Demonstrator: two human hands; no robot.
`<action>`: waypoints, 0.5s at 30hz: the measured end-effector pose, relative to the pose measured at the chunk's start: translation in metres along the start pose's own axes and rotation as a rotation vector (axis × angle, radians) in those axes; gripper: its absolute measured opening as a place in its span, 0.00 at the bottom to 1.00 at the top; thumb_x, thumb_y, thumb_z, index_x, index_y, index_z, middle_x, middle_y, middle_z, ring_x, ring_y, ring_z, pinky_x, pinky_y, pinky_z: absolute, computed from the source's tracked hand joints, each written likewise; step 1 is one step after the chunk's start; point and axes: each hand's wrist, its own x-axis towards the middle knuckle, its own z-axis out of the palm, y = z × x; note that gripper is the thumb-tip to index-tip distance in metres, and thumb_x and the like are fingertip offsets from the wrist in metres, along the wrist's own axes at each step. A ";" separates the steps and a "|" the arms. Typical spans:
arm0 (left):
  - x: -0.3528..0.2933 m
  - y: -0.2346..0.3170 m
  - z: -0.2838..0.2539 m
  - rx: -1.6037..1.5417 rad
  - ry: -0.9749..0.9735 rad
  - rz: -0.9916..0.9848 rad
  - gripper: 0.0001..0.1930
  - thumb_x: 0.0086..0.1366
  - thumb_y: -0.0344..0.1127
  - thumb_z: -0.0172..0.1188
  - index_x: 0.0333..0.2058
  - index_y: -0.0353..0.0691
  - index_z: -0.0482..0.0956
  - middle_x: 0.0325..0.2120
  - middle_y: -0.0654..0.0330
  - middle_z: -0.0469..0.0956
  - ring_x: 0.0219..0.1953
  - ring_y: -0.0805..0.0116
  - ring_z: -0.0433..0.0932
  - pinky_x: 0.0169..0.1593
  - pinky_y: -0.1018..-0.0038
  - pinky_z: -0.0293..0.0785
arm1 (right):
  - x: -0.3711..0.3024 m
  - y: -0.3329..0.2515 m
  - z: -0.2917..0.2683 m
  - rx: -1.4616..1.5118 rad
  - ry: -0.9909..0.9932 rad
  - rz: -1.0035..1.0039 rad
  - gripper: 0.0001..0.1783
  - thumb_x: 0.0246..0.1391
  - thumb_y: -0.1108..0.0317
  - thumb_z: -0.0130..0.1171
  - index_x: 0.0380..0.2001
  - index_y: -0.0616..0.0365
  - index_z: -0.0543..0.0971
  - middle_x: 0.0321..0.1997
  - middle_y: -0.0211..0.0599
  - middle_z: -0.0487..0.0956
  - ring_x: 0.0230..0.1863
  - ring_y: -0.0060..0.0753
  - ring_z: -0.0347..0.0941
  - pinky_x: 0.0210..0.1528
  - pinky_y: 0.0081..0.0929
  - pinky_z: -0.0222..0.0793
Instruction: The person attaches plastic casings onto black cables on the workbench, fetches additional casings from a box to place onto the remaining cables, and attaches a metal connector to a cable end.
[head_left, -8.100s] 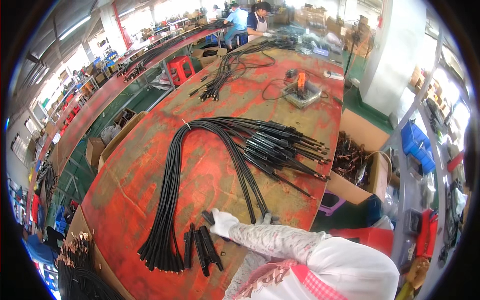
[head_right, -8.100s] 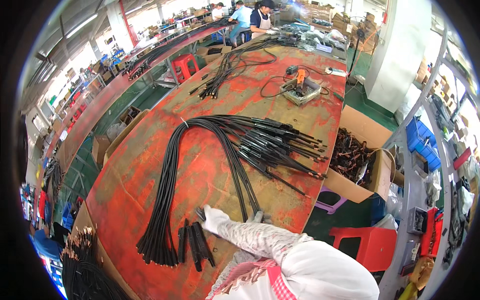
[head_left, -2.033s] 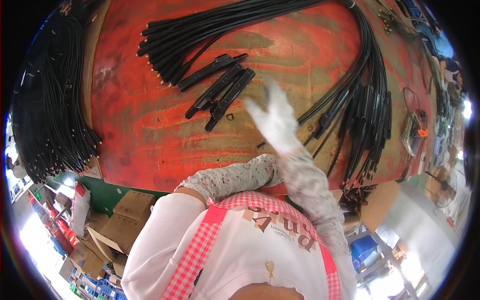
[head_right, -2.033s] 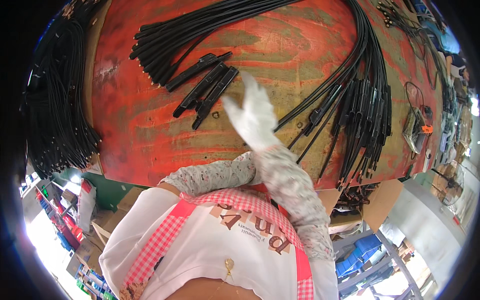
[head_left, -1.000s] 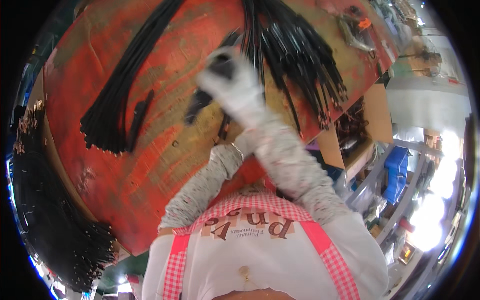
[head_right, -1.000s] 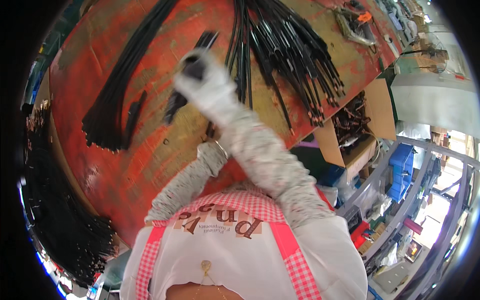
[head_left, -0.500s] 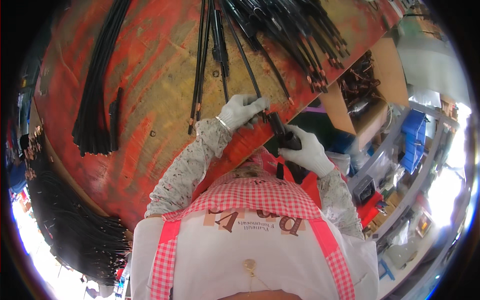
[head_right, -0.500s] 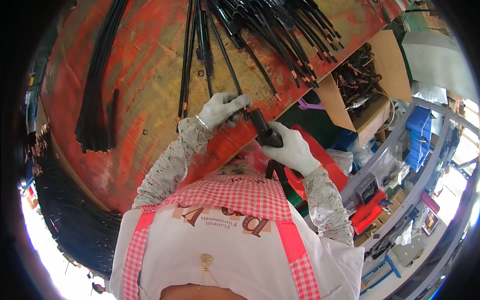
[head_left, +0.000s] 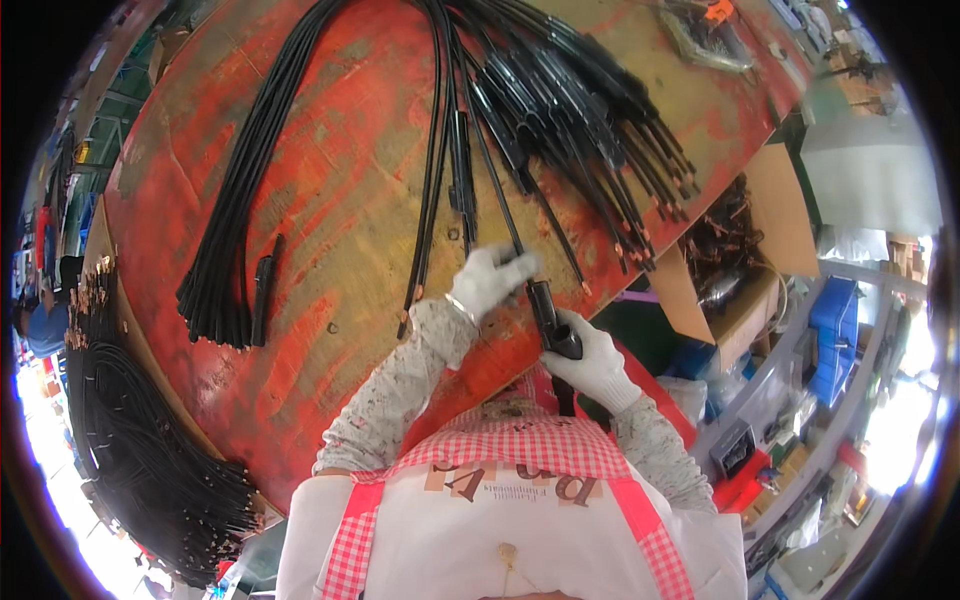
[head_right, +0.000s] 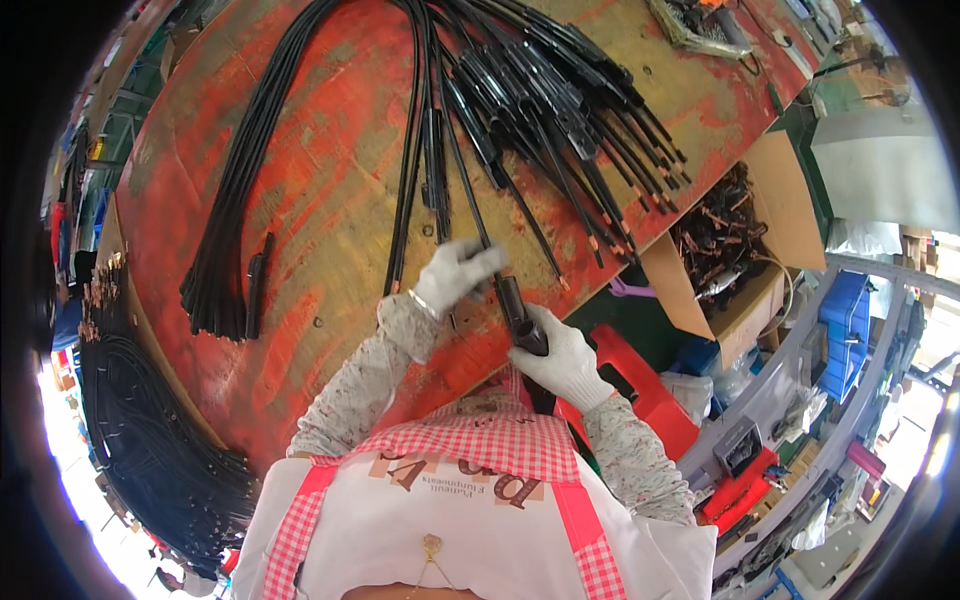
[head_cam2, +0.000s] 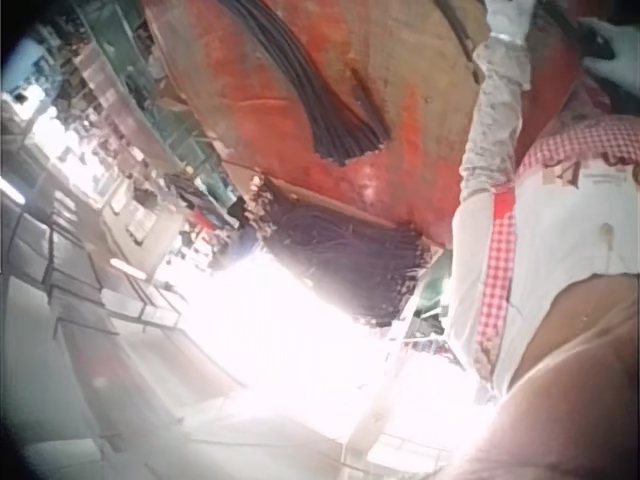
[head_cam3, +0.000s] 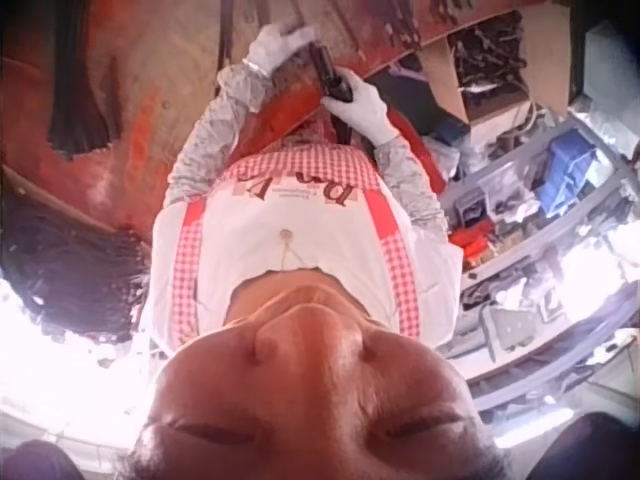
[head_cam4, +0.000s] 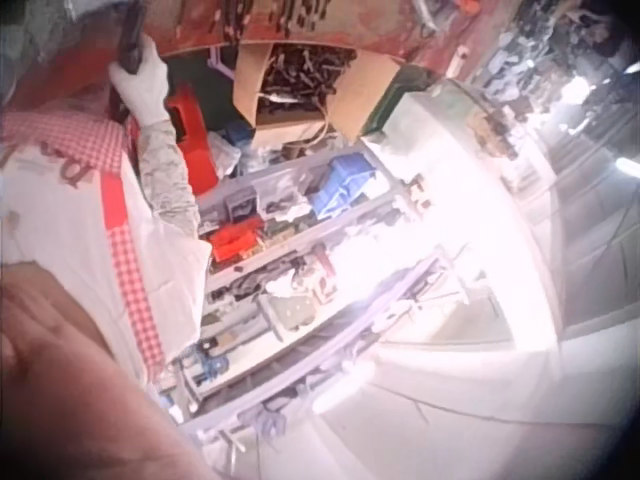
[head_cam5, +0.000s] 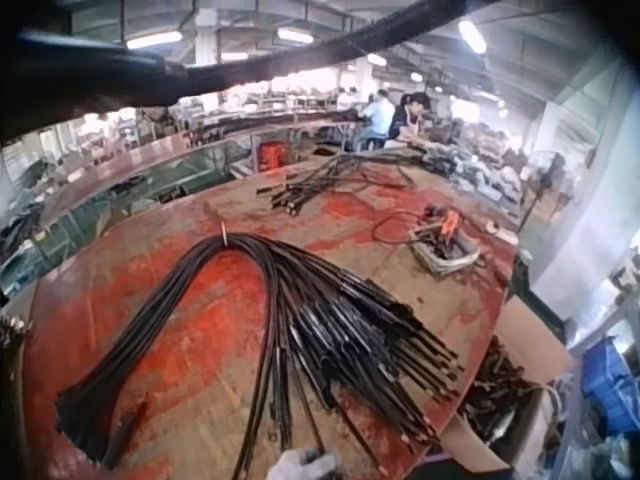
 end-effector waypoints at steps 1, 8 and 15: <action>0.007 0.012 -0.006 -0.064 0.061 -0.008 0.28 0.59 0.55 0.61 0.45 0.34 0.77 0.26 0.63 0.76 0.26 0.77 0.75 0.26 0.80 0.74 | 0.005 -0.005 0.000 0.051 0.011 0.029 0.36 0.40 0.55 0.64 0.56 0.52 0.71 0.41 0.48 0.81 0.44 0.47 0.79 0.47 0.35 0.72; 0.027 0.030 -0.034 0.591 0.692 0.390 0.29 0.59 0.50 0.60 0.52 0.36 0.69 0.37 0.48 0.76 0.35 0.53 0.79 0.39 0.61 0.78 | 0.055 -0.023 -0.029 0.098 0.152 -0.038 0.38 0.41 0.53 0.63 0.57 0.56 0.69 0.42 0.48 0.80 0.45 0.47 0.78 0.48 0.36 0.71; 0.048 0.020 -0.025 0.512 0.547 -0.013 0.25 0.60 0.44 0.59 0.52 0.37 0.67 0.38 0.47 0.79 0.43 0.48 0.78 0.47 0.60 0.73 | 0.095 -0.058 -0.047 -0.213 0.045 -0.162 0.29 0.43 0.57 0.64 0.51 0.52 0.75 0.39 0.45 0.81 0.40 0.45 0.79 0.44 0.35 0.73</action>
